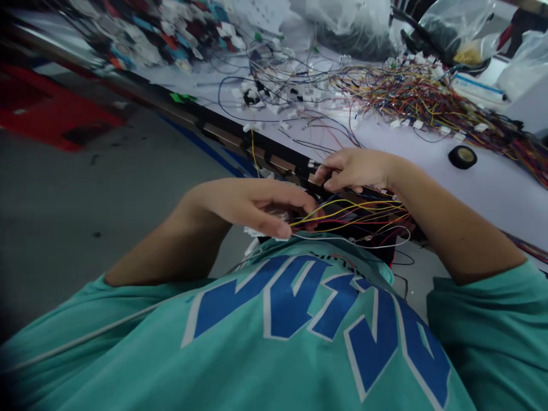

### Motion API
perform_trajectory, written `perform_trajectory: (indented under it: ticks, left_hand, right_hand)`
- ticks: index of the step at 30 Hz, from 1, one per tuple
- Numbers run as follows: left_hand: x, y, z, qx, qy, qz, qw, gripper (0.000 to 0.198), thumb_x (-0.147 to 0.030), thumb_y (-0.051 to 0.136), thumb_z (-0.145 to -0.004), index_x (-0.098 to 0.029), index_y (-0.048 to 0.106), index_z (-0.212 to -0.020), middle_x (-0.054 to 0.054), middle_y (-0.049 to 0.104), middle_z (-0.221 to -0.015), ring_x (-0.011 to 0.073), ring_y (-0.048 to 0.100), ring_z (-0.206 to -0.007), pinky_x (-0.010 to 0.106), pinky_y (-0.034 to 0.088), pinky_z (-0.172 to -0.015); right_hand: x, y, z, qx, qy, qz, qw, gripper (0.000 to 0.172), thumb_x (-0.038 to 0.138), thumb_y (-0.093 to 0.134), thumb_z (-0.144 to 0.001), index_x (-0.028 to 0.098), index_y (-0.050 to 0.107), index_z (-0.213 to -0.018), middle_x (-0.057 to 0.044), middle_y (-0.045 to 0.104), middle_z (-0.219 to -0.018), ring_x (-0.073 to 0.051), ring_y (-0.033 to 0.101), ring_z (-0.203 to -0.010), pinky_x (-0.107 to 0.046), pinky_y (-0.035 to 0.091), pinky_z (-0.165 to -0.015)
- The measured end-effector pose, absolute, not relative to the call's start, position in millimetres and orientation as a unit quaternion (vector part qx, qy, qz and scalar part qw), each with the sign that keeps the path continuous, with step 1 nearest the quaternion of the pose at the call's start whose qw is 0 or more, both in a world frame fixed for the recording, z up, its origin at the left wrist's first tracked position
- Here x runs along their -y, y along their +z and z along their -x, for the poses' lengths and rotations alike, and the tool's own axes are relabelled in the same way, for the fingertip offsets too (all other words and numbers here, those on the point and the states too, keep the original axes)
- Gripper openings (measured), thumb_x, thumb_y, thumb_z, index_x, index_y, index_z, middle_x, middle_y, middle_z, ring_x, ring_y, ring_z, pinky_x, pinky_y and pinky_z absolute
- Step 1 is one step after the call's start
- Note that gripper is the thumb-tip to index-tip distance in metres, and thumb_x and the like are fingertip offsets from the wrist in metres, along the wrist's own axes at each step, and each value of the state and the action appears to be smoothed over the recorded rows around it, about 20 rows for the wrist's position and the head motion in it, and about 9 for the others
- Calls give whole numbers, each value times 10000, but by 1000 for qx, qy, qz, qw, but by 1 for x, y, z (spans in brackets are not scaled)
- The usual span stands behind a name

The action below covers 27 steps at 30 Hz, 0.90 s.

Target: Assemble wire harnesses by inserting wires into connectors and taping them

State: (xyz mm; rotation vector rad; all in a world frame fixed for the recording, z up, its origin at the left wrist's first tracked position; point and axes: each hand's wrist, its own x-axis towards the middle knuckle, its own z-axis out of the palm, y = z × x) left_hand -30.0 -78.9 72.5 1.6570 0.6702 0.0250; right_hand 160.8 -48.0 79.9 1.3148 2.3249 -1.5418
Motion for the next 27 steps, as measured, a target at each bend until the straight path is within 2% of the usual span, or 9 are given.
perform_trajectory:
  ticks: [4, 9, 12, 14, 17, 19, 21, 24, 27]
  left_hand:
    - [89, 83, 30, -287, 20, -792, 538, 85, -196, 576, -648, -167, 630, -708, -9, 581, -642, 149, 532, -683, 214, 374, -611]
    - [101, 80, 33, -289, 45, -889, 352, 193, -132, 447, -674, -176, 606, -775, 10, 574, -700, 136, 492, -639, 242, 335, -579]
    - [106, 76, 34, -320, 66, -889, 320, 237, -152, 452, -687, -211, 621, -842, 19, 596, -752, 152, 522, -682, 251, 337, -603]
    - [110, 74, 35, -330, 77, -884, 323, 246, -165, 447, -704, -230, 625, -861, 22, 606, -768, 161, 537, -712, 253, 345, -630]
    - [116, 72, 35, -324, 86, -885, 322, 251, -170, 431, -725, -230, 631, -865, 36, 618, -785, 171, 549, -741, 256, 359, -656]
    - [121, 72, 35, -309, 94, -887, 331, 268, -158, 411, -737, -229, 631, -873, 38, 629, -803, 167, 557, -748, 252, 371, -666]
    - [125, 73, 34, -284, 107, -886, 349, 292, -137, 396, -740, -230, 627, -891, 36, 640, -829, 157, 566, -753, 244, 383, -672]
    - [129, 74, 31, -239, 118, -888, 376, 313, -104, 389, -731, -224, 615, -912, 29, 645, -824, 137, 569, -727, 227, 401, -662]
    - [128, 73, 27, -199, 118, -890, 393, 297, -70, 377, -721, -180, 603, -880, 17, 627, -758, 109, 554, -667, 201, 405, -624]
  right_hand:
    - [56, 83, -151, -759, -515, -381, 113, 192, 220, 592, -710, 201, 664, -887, 19, 659, -696, -88, 547, -572, -188, 411, -512]
    - [56, 84, -154, -723, -549, -375, 188, 171, 268, 584, -707, 182, 682, -818, 16, 666, -672, -103, 576, -603, -210, 430, -568]
    - [51, 83, -159, -736, -538, -364, 189, 192, 316, 591, -693, 178, 674, -798, 11, 670, -699, -109, 578, -647, -209, 414, -576]
    - [49, 84, -158, -776, -480, -375, 166, 163, 301, 596, -679, 179, 665, -763, 10, 663, -682, -118, 573, -657, -212, 395, -575]
    - [53, 87, -155, -847, -297, -431, 96, 120, 257, 555, -688, 192, 648, -726, -9, 650, -659, -149, 568, -682, -237, 356, -577]
    - [56, 89, -154, -862, -169, -474, 51, 143, 249, 507, -713, 208, 638, -753, -33, 647, -676, -178, 568, -714, -257, 333, -576]
    - [56, 87, -157, -855, -95, -509, 19, 175, 255, 458, -747, 215, 622, -795, -51, 639, -687, -192, 562, -714, -268, 315, -563]
    - [51, 79, -166, -832, -100, -543, -43, 193, 270, 427, -789, 183, 599, -782, -46, 605, -632, -158, 526, -621, -255, 295, -534]
    - [48, 74, -174, -797, -257, -520, -170, 244, 305, 410, -826, 142, 581, -765, -11, 561, -553, -78, 404, -460, -217, 275, -469]
